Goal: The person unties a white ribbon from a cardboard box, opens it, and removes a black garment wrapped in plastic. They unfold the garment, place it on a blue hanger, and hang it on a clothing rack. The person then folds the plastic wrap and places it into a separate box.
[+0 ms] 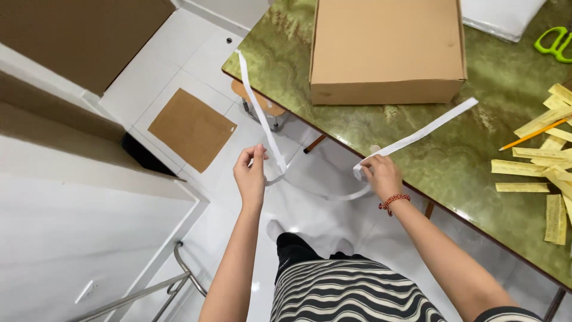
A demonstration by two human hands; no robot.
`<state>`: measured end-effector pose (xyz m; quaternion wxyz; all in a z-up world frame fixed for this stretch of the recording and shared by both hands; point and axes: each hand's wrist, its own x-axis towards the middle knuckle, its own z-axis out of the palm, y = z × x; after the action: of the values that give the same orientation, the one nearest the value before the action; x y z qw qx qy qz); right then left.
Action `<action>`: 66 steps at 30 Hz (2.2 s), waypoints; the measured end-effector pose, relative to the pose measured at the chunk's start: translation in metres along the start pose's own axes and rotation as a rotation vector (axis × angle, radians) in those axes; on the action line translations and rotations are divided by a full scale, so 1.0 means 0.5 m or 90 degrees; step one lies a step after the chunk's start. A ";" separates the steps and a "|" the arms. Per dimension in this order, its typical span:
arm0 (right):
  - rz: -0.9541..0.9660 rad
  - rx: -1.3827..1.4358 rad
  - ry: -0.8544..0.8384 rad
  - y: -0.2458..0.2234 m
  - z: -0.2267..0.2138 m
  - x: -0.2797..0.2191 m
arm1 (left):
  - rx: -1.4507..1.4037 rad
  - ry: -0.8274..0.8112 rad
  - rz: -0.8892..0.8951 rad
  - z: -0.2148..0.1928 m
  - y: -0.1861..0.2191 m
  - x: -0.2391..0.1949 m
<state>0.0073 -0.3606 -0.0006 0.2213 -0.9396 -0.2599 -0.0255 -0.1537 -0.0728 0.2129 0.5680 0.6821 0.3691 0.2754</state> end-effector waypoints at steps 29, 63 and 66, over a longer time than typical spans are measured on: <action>-0.141 0.651 -0.389 -0.648 -0.307 0.131 | 0.017 -0.101 0.199 -0.179 0.161 0.005; -0.170 0.832 -0.683 -0.746 -0.280 0.165 | 0.014 -0.062 0.246 -0.310 0.129 -0.062; -0.078 0.837 -0.688 -0.733 -0.316 0.157 | 0.027 -0.081 0.269 -0.281 0.142 -0.069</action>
<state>-0.0974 -0.1098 0.3019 0.5656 -0.4874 -0.3418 0.5706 -0.2719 -0.0266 0.3123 0.5054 0.7722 0.1867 0.3368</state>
